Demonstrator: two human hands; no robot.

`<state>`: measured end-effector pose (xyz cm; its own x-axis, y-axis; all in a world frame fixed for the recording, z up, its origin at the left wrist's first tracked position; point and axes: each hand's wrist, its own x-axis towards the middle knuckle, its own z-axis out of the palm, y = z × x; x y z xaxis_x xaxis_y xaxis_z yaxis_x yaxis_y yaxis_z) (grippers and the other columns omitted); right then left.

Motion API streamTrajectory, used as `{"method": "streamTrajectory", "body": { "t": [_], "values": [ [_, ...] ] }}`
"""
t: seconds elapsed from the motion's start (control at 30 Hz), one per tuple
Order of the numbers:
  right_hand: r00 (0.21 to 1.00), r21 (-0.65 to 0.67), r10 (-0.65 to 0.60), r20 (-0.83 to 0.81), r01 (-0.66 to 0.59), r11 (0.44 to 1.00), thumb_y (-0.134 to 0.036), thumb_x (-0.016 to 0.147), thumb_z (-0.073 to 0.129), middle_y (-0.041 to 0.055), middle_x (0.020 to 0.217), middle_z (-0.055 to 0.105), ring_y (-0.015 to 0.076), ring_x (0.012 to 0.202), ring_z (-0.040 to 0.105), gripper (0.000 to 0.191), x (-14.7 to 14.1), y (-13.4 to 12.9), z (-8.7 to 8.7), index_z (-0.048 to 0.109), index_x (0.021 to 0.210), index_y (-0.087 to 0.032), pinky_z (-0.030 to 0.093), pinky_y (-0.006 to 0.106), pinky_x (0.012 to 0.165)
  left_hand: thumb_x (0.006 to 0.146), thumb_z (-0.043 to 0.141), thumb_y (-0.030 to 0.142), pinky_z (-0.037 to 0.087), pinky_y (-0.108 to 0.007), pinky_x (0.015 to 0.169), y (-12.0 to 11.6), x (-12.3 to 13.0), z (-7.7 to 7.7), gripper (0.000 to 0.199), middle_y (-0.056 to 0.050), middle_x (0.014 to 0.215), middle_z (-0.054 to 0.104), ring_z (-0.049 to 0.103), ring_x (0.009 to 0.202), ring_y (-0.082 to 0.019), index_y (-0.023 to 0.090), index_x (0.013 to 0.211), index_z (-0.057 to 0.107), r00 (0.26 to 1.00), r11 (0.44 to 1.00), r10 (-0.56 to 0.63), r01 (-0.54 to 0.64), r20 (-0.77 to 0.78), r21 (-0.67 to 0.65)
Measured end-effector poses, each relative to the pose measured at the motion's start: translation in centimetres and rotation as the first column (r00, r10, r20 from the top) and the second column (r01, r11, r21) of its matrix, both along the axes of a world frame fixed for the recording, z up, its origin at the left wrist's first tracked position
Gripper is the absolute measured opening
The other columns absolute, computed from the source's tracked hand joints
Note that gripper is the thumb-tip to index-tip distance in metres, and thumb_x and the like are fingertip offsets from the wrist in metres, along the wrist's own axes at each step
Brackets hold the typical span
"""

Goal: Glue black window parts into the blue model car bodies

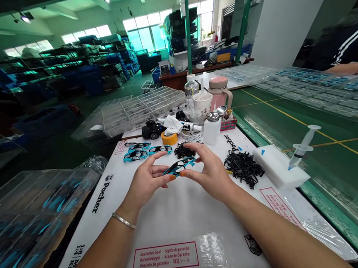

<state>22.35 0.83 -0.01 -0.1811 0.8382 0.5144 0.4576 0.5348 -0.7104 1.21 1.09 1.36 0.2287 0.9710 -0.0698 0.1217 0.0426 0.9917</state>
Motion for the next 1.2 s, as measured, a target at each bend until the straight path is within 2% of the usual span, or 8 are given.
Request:
{"method": "streamTrajectory", "body": {
  "t": [0.07,0.13,0.27,0.73,0.87,0.97,1.1,1.2],
  "values": [
    [0.998,0.217,-0.043,0.048,0.031,0.976,-0.034,0.084,0.073,0.0081,0.133,0.054,0.027,0.122,0.052,0.038,0.2,-0.2,0.3,0.061,0.119,-0.027,0.051,0.042,0.091,0.066,0.086,0.033,0.057,-0.027,0.06,0.0,0.0,0.2,0.084,-0.011,0.099,0.07,0.067,0.079,-0.02,0.022,0.139,0.046,1.0,1.0,-0.006,0.006,0.007,-0.001],
    [0.991,0.368,-0.051,0.122,0.003,0.93,-0.027,0.086,0.071,0.0078,0.13,0.055,0.0277,0.124,0.05,0.021,0.2,-0.4,0.6,0.067,0.107,-0.026,0.049,0.045,0.095,0.067,0.085,0.034,0.056,-0.027,0.059,0.0,-0.1,0.2,0.083,-0.011,0.098,0.071,0.067,0.079,-0.021,0.022,0.139,0.045,0.999,1.0,-0.024,0.024,0.024,-0.001],
    [0.974,0.479,-0.021,0.228,-0.093,0.873,-0.018,0.088,0.067,0.0075,0.124,0.059,0.0291,0.127,0.046,0.015,-0.3,-0.4,0.5,0.071,0.1,-0.026,0.045,0.052,0.101,0.067,0.085,0.033,0.057,-0.028,0.059,0.0,-0.1,0.3,0.082,-0.01,0.095,0.072,0.067,0.082,-0.022,0.023,0.139,0.045,0.998,0.999,-0.044,0.044,0.048,-0.006],
    [0.983,0.52,0.02,0.18,-0.113,0.847,-0.007,0.089,0.059,0.0053,0.1,0.064,0.0258,0.115,0.053,0.021,-0.5,-0.7,0.5,0.068,0.095,-0.025,0.049,0.047,0.094,0.07,0.082,0.033,0.055,-0.028,0.058,-0.4,0.2,0.5,0.08,-0.011,0.093,0.073,0.069,0.081,-0.023,0.019,0.138,0.043,0.984,0.991,-0.129,0.132,0.124,-0.015],
    [0.981,0.514,0.009,0.193,-0.11,0.85,-0.008,0.09,0.059,0.0053,0.104,0.064,0.0259,0.116,0.053,0.022,-0.5,-0.8,0.6,0.068,0.098,-0.027,0.049,0.048,0.096,0.069,0.083,0.033,0.055,-0.027,0.058,-0.4,0.1,0.5,0.081,-0.011,0.095,0.073,0.068,0.081,-0.022,0.02,0.139,0.044,0.985,0.994,-0.111,0.113,0.129,-0.006],
    [0.98,0.471,0.011,0.199,-0.106,0.876,-0.018,0.09,0.063,0.0064,0.116,0.062,0.0278,0.119,0.052,0.021,-0.4,-0.9,0.9,0.067,0.107,-0.029,0.046,0.05,0.099,0.068,0.084,0.034,0.056,-0.027,0.059,-0.3,0.0,0.5,0.081,-0.01,0.095,0.073,0.068,0.083,-0.022,0.021,0.138,0.045,0.988,0.996,-0.088,0.089,0.128,-0.007],
    [0.995,0.381,-0.028,0.095,-0.01,0.925,-0.027,0.089,0.067,0.0084,0.121,0.06,0.0285,0.119,0.053,0.03,0.3,-0.9,1.2,0.063,0.118,-0.027,0.044,0.049,0.102,0.067,0.084,0.033,0.056,-0.027,0.06,-0.2,-0.2,0.6,0.08,-0.009,0.093,0.072,0.068,0.083,-0.023,0.021,0.137,0.047,0.992,0.998,-0.058,0.06,0.115,-0.012],
    [0.992,0.292,-0.091,-0.086,0.113,0.95,-0.026,0.092,0.061,0.0073,0.117,0.061,0.0259,0.114,0.056,0.018,1.0,-0.4,0.9,0.067,0.11,-0.026,0.046,0.044,0.099,0.066,0.085,0.031,0.057,-0.027,0.06,-0.1,-0.2,0.6,0.08,-0.008,0.094,0.071,0.067,0.082,-0.021,0.021,0.137,0.048,0.994,0.999,-0.042,0.045,0.1,-0.019]
  ]
}}
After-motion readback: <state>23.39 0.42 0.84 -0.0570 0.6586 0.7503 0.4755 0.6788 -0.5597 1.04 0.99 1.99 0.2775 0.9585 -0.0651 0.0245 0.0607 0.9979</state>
